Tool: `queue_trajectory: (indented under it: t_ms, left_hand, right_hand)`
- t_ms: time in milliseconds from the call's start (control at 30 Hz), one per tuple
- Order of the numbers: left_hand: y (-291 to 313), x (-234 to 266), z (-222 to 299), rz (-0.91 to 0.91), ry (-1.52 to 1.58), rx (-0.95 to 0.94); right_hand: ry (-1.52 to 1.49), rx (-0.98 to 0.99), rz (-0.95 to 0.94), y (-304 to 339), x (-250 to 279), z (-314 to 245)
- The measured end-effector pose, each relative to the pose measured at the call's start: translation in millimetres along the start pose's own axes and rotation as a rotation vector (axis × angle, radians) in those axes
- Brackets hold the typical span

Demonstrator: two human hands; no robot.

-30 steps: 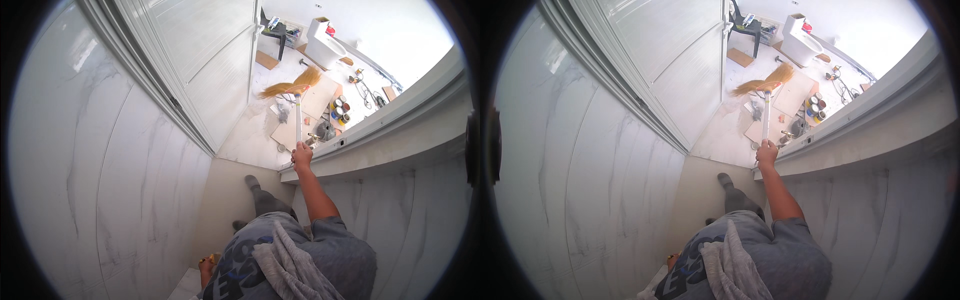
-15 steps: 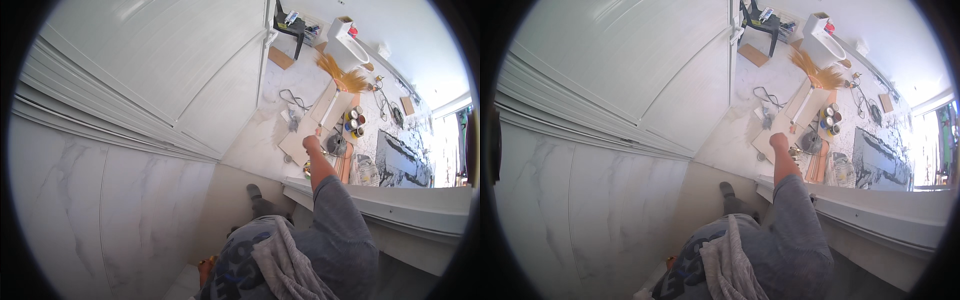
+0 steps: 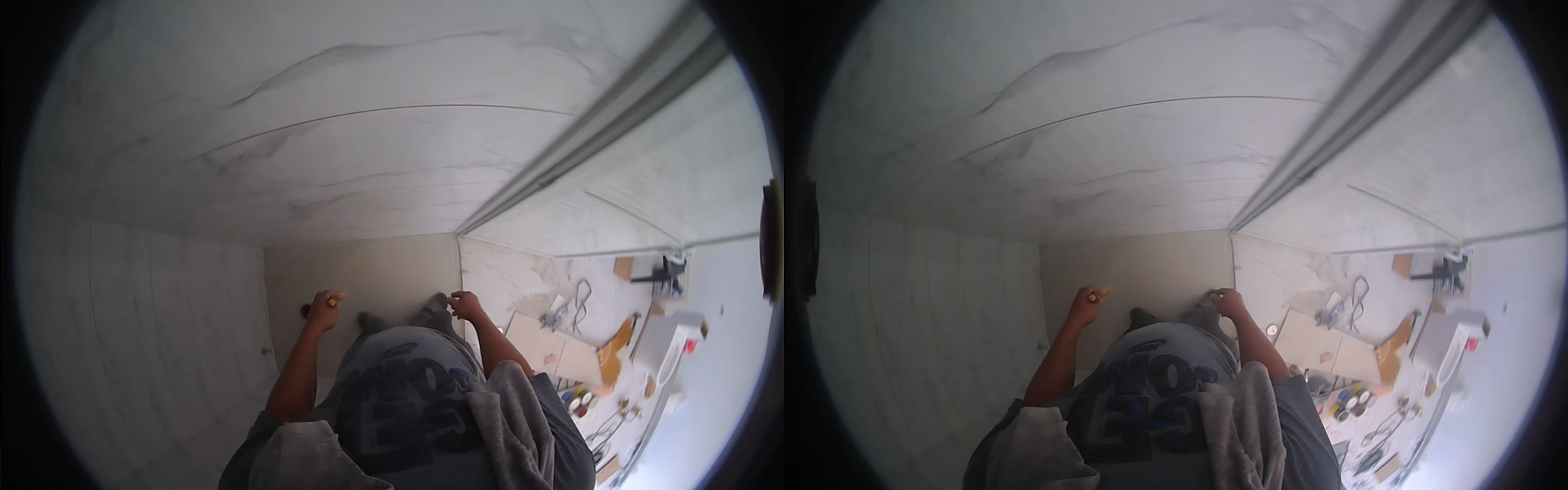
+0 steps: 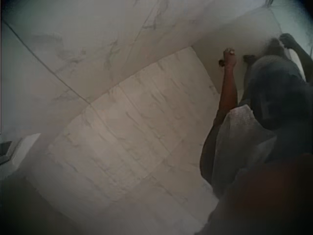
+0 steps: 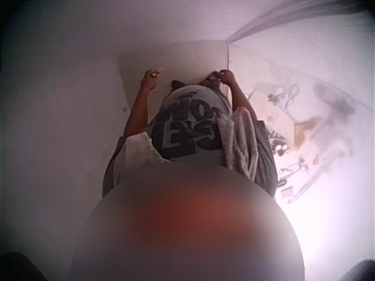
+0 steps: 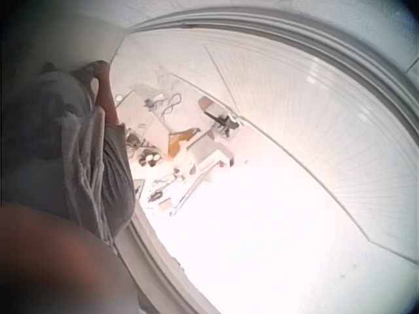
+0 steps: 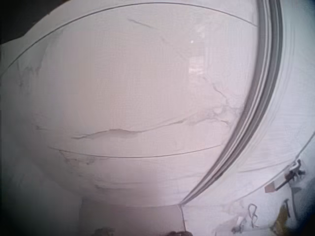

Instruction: The person sweeps the floor with a broom in a room under renovation, moving from a tiled area into a bathroom. They sweep debris toward the drain and then reach into the drain opening with their hand.

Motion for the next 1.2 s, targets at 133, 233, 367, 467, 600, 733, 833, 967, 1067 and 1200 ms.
queue_trajectory:
  t_ms: [133, 233, 367, 467, 600, 733, 833, 967, 1067, 1200]
  left_hand:
    - [27, 12, -38, 0.108, 0.168, -0.217]
    - [46, 11, -78, 0.151, 0.215, -0.115]
    - [65, 21, -136, 0.246, 0.345, -0.025]
    - [82, 36, -167, 0.343, 0.413, 0.094]
    - [103, 44, -178, 0.501, 0.437, 0.124]
    - [116, 49, -201, 0.527, 0.413, 0.266]
    - [124, 55, -210, 0.469, 0.387, 0.285]
    - [137, 62, -216, 0.451, 0.573, 0.376]
    - [148, 71, -216, 0.649, 0.687, 0.475]
    - [180, 56, -228, 1.044, 0.797, 0.797]
  right_hand:
    - [0.030, -0.260, -0.178, 0, 5, -71]
    - [0.287, -0.157, -0.266, -3, -22, -140]
    - [0.539, 0.105, -0.343, -12, -118, -260]
    - [0.740, 0.401, -0.517, 10, -215, -344]
    - [0.828, 0.632, -0.913, 68, -307, -422]
    - [0.927, 0.810, -1.114, 104, -394, -455]
    - [1.031, 0.869, -1.243, 106, -422, -472]
    - [1.131, 0.967, -1.369, 102, -444, -472]
    - [1.012, 1.039, -1.375, 86, -456, -478]
    - [0.627, 1.011, -1.376, 33, -471, -507]
Point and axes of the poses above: each hand's wrist, its own y-axis away from the middle knuckle, its own x-axis out of the back of the hand, z = x × y, the point moved 1 cm from there along -y, towards the middle knuckle, and after that the axes turned 2 degrees about x, right-handed, at the moved point
